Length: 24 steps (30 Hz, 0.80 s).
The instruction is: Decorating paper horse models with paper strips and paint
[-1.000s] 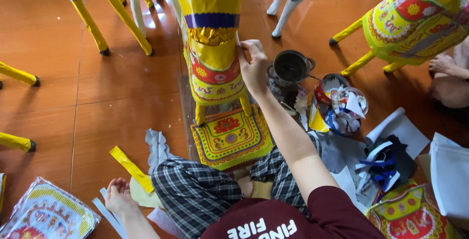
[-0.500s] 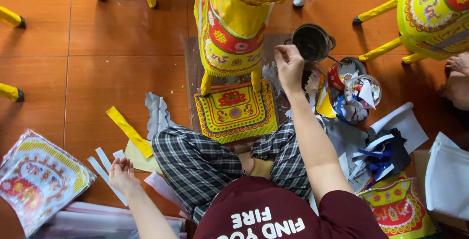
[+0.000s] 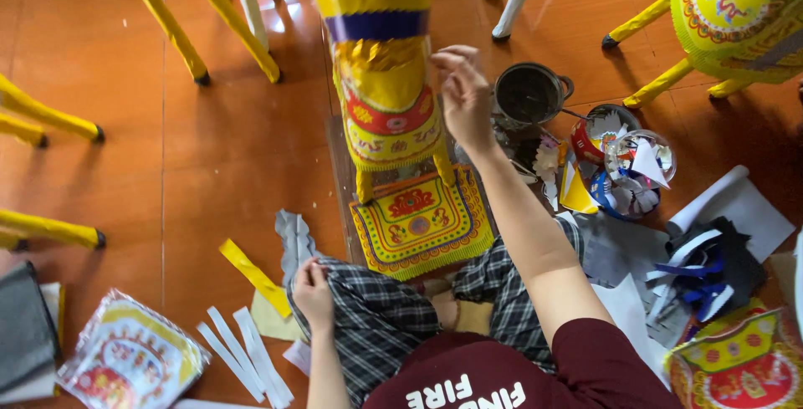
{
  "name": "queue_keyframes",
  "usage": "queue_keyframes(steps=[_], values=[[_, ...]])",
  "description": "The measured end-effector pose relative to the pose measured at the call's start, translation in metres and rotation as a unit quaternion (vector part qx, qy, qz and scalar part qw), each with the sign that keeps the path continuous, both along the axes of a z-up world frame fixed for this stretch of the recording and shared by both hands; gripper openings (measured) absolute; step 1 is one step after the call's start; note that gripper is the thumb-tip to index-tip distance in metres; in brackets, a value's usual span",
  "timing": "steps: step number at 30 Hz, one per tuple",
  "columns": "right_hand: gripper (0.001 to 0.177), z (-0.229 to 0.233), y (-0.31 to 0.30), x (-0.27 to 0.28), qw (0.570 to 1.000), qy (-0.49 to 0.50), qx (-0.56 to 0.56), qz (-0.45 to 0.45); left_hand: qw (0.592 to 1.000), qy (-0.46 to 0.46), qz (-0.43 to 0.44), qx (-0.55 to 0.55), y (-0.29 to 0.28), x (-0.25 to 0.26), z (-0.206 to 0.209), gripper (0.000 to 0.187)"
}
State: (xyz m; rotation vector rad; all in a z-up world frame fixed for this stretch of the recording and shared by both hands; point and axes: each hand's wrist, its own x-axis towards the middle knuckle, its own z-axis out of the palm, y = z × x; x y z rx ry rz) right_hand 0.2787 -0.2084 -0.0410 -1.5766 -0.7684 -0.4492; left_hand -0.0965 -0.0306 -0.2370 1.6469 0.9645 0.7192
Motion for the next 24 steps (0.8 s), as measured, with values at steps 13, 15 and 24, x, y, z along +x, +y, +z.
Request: queue_keyframes(steps=[13,15,24], values=[[0.019,-0.008,0.005,-0.011,0.993,-0.107,-0.042,-0.033,0.955,0.160,-0.024,0.248,-0.008,0.007,0.005,0.019],[0.021,-0.011,0.005,-0.012,0.992,-0.108,-0.052,-0.044,0.950,0.167,-0.025,0.261,-0.005,0.006,0.000,0.018],[0.025,-0.032,-0.001,-0.012,0.978,-0.148,-0.124,-0.078,0.946,0.175,-0.036,0.271,-0.001,0.005,-0.010,0.018]])
